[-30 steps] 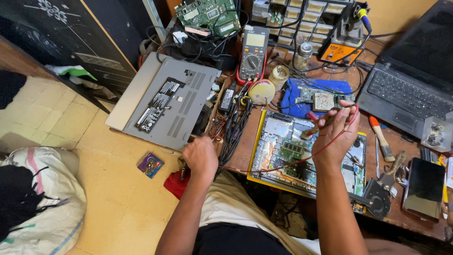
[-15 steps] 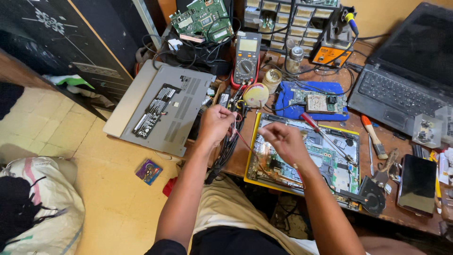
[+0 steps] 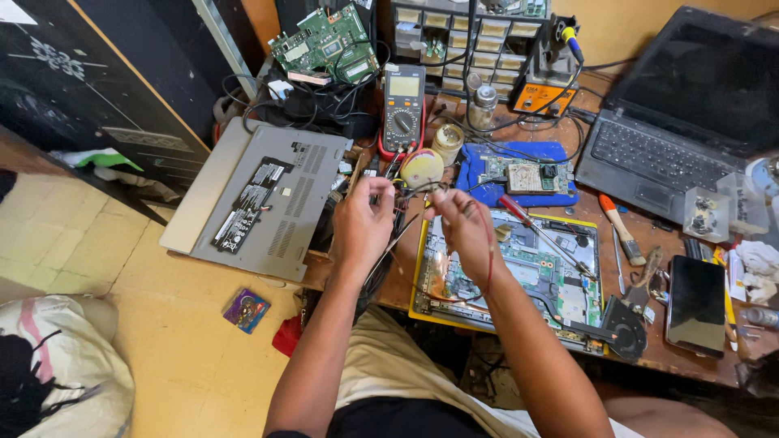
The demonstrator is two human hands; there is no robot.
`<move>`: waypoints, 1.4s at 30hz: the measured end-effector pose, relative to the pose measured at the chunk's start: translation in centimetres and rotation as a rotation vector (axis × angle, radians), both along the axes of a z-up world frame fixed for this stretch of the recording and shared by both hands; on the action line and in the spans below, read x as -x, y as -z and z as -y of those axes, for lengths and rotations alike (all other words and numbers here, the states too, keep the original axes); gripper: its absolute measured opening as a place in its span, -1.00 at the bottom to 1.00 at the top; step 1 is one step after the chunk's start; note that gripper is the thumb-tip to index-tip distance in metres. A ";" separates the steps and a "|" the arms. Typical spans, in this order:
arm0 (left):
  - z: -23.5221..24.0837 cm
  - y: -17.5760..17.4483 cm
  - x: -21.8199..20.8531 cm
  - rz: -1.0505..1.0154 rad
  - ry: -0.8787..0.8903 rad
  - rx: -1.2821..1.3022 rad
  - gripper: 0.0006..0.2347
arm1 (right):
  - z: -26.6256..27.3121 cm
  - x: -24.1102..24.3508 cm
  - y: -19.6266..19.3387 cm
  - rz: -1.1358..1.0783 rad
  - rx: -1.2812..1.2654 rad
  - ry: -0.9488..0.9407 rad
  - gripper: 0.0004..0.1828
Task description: The person uses a multimeter to test various points on a green circuit board. They hold the board with one hand and probe different components with the multimeter leads, checking for continuity or voltage.
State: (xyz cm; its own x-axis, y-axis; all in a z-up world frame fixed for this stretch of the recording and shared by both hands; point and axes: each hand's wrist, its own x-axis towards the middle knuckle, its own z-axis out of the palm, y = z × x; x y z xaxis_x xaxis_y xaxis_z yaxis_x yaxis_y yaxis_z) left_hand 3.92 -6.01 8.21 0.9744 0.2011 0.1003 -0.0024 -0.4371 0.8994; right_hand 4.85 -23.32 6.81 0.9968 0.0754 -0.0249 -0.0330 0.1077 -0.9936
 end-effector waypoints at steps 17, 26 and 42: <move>7.6 0.2 -0.9 -0.052 0.159 0.802 -0.59 | 3.5 1.2 2.2 0.152 0.011 -0.220 -0.76; 7.8 -0.1 -1.0 0.006 0.250 1.175 -0.67 | 5.0 1.0 3.4 0.302 0.174 -0.227 -0.52; 7.7 1.0 2.3 -0.040 0.474 0.659 -0.57 | 6.9 2.4 -2.3 0.307 0.151 0.164 -0.63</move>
State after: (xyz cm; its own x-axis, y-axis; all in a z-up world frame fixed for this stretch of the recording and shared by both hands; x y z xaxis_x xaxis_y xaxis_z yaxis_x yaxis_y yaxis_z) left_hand 1.59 -13.70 7.20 0.9712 -0.2283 0.0690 -0.0172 0.2216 0.9750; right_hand 2.42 -30.24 9.06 0.9581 -0.0675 0.2782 0.2744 -0.0613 -0.9597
